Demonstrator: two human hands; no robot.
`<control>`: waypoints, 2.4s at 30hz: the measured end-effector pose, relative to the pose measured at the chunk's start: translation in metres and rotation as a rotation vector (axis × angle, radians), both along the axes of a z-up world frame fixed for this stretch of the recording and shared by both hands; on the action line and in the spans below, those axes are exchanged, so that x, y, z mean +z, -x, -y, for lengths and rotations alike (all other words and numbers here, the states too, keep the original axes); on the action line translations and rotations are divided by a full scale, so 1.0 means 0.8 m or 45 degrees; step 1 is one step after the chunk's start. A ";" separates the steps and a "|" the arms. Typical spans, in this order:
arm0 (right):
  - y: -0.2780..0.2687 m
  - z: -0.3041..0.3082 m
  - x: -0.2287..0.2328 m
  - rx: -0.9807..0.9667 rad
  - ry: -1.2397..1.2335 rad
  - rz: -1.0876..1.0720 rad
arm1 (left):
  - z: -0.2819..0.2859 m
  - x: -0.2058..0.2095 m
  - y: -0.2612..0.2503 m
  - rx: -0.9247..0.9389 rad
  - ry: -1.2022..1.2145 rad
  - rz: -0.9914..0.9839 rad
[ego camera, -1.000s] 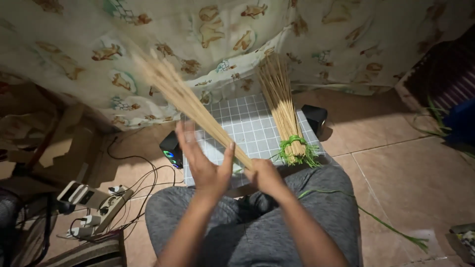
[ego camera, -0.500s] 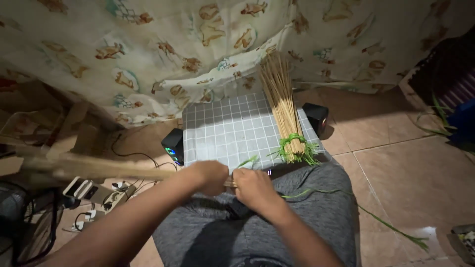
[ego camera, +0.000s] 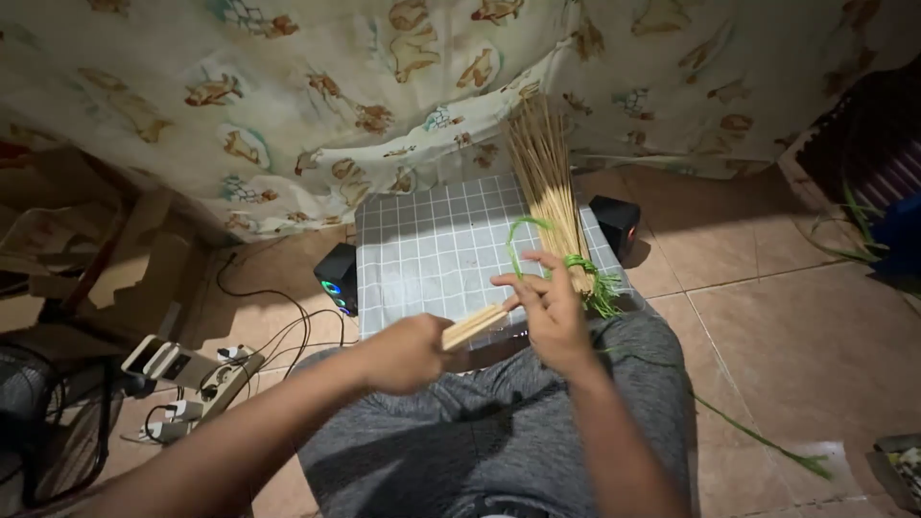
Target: Gathering thin wooden sticks into bundles and securing them with green plastic strips.
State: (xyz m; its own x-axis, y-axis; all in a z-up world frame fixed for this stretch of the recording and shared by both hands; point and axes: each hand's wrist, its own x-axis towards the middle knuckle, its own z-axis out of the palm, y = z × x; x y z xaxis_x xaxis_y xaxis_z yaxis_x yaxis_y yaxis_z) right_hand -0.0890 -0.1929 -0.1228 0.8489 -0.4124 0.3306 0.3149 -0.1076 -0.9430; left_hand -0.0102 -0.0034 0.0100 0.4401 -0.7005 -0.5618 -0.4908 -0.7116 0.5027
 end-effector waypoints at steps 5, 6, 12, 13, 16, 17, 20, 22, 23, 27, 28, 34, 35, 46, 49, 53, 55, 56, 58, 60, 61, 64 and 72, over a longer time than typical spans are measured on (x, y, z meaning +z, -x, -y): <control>-0.016 -0.018 -0.040 0.132 -0.367 0.085 | 0.005 0.001 0.007 0.030 0.139 -0.081; -0.021 -0.021 -0.051 0.129 -0.402 0.146 | 0.005 0.005 0.007 0.045 0.182 -0.081; -0.015 -0.049 -0.025 0.179 -0.380 0.000 | 0.000 0.000 -0.017 0.288 0.332 -0.237; -0.013 -0.051 -0.029 0.179 -0.379 0.001 | 0.001 -0.006 -0.021 0.287 0.332 -0.236; -0.014 -0.051 -0.039 0.238 -0.365 0.046 | 0.005 -0.018 -0.038 0.284 0.372 -0.297; -0.015 -0.050 -0.045 0.258 -0.347 0.031 | 0.005 -0.019 -0.043 0.241 0.368 -0.199; 0.005 -0.053 -0.012 0.221 -0.132 -0.141 | 0.012 0.001 -0.043 0.192 0.281 0.027; 0.026 -0.053 0.026 0.149 0.076 -0.263 | 0.013 0.007 -0.051 0.168 0.208 0.186; 0.038 -0.052 0.042 0.096 0.493 -0.329 | 0.009 0.000 -0.061 0.055 0.107 0.641; 0.083 -0.048 0.103 -0.013 1.142 -0.268 | 0.004 -0.046 -0.078 -0.201 0.037 1.604; 0.082 -0.042 0.122 -0.020 1.151 -0.267 | 0.007 -0.064 -0.077 -0.199 0.048 1.609; 0.001 0.022 0.140 0.052 1.144 0.127 | 0.012 -0.030 0.013 -0.631 -0.159 1.293; -0.019 0.029 0.116 0.223 0.821 -0.003 | 0.002 -0.017 0.024 -0.497 0.093 1.332; 0.072 -0.054 0.172 0.194 1.339 0.050 | -0.029 -0.088 -0.042 -0.315 -0.007 1.563; 0.024 -0.009 0.143 0.023 1.059 0.092 | -0.025 -0.061 0.009 -0.628 0.158 1.727; 0.007 -0.049 0.084 0.242 0.659 -0.645 | -0.030 -0.001 0.024 -0.473 0.491 1.953; 0.039 -0.078 0.090 0.208 0.685 -1.309 | -0.028 0.001 0.002 -0.429 0.563 1.960; 0.062 -0.082 0.096 0.335 0.967 -0.726 | -0.031 -0.010 -0.005 -0.349 0.427 1.951; 0.095 -0.077 0.115 0.460 1.191 -0.127 | -0.032 -0.041 -0.014 -0.262 0.280 1.921; 0.122 -0.063 0.141 0.058 1.534 0.131 | -0.023 -0.084 -0.012 -0.426 0.177 1.679; 0.112 -0.055 0.147 0.054 1.522 0.103 | -0.024 -0.080 0.010 -0.447 0.182 1.657; 0.060 -0.013 0.130 -0.048 1.013 -0.009 | -0.014 -0.042 0.045 -0.634 0.390 1.680; 0.116 -0.067 0.109 0.170 1.257 -0.069 | -0.005 -0.064 -0.006 -0.360 0.270 1.531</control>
State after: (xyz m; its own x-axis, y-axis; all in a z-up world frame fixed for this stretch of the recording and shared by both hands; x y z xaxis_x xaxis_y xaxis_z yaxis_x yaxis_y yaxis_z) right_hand -0.1815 -0.1391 -0.0359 0.8924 0.1263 0.4331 0.3406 -0.8182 -0.4632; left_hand -0.0052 0.0009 -0.0409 0.4151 -0.8812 0.2261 -0.8400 -0.4667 -0.2768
